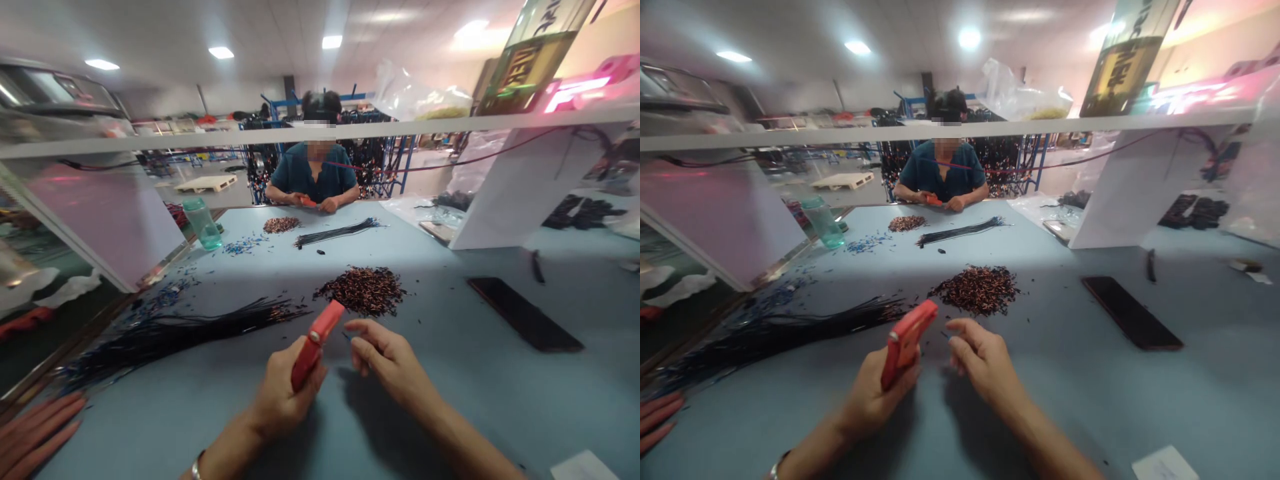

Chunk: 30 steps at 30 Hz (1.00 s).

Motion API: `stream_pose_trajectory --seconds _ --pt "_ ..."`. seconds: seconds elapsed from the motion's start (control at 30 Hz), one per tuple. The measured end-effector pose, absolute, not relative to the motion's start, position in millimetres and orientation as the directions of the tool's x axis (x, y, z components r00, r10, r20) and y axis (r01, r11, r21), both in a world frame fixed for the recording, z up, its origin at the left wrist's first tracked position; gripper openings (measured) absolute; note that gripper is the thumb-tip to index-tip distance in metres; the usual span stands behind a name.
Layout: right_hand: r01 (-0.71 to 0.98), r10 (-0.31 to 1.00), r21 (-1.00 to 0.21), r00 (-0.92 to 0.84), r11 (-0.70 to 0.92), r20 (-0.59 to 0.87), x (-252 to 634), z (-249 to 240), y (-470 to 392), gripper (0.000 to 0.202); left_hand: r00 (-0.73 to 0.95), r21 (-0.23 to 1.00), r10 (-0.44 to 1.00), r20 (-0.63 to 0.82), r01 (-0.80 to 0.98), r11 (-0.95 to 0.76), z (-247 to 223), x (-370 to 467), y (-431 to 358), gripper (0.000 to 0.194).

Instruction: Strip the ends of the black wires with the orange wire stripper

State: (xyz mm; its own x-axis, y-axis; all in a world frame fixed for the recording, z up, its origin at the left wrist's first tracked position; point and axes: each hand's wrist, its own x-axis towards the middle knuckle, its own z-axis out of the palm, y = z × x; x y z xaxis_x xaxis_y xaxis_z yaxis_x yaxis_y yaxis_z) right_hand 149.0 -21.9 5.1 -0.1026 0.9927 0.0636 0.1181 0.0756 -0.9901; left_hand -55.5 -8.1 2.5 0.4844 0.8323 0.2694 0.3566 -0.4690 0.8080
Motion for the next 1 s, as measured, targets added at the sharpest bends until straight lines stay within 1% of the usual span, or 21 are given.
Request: stream_pose_trajectory --seconds 0.07,0.13,0.23,0.27,0.33,0.4,0.47,0.57,0.63,0.8,1.0 --pt "0.145 0.997 -0.987 -0.038 0.069 0.064 151 7 -19 0.030 0.461 0.940 0.875 0.149 0.208 -0.269 5 -56 -6 0.021" --pt "0.168 0.998 -0.984 -0.028 0.064 0.060 152 7 -18 0.027 0.408 0.996 0.910 0.073 0.021 -0.089 7 -57 -4 0.022" --pt "0.178 0.996 -0.982 -0.074 0.059 0.047 150 6 -19 0.021 0.357 0.964 0.934 -0.009 -0.245 0.103 9 -57 -1 0.022" --pt "0.183 0.995 -0.981 -0.086 0.059 0.044 149 5 -20 0.020 0.378 0.937 0.925 -0.044 -0.307 0.169 9 -57 -1 0.022" --pt "0.215 0.995 -0.974 -0.083 0.070 0.053 148 5 -21 0.019 0.458 0.877 0.882 -0.112 -0.372 0.304 9 -56 -2 0.023" --pt "0.267 0.994 -0.958 -0.040 0.108 0.101 149 6 -21 0.018 0.547 0.830 0.823 -0.154 -0.381 0.408 8 -55 -5 0.025" --pt "0.310 0.981 -0.933 0.013 0.180 0.193 150 9 -21 0.017 0.618 0.795 0.768 -0.167 -0.377 0.476 6 -52 -10 0.027" --pt "0.327 0.948 -0.901 0.043 0.284 0.315 153 12 -21 0.016 0.694 0.743 0.700 -0.169 -0.377 0.553 5 -49 -17 0.027" --pt "0.329 0.934 -0.888 0.042 0.323 0.355 153 13 -22 0.016 0.727 0.712 0.666 -0.166 -0.379 0.591 4 -47 -19 0.028" --pt "0.353 0.919 -0.868 0.049 0.350 0.390 152 14 -25 0.015 0.755 0.698 0.634 -0.168 -0.364 0.617 1 -45 -21 0.027" --pt "0.361 0.932 -0.882 0.081 0.303 0.354 151 17 -27 0.013 0.747 0.733 0.632 -0.205 -0.311 0.605 0 -45 -22 0.031"
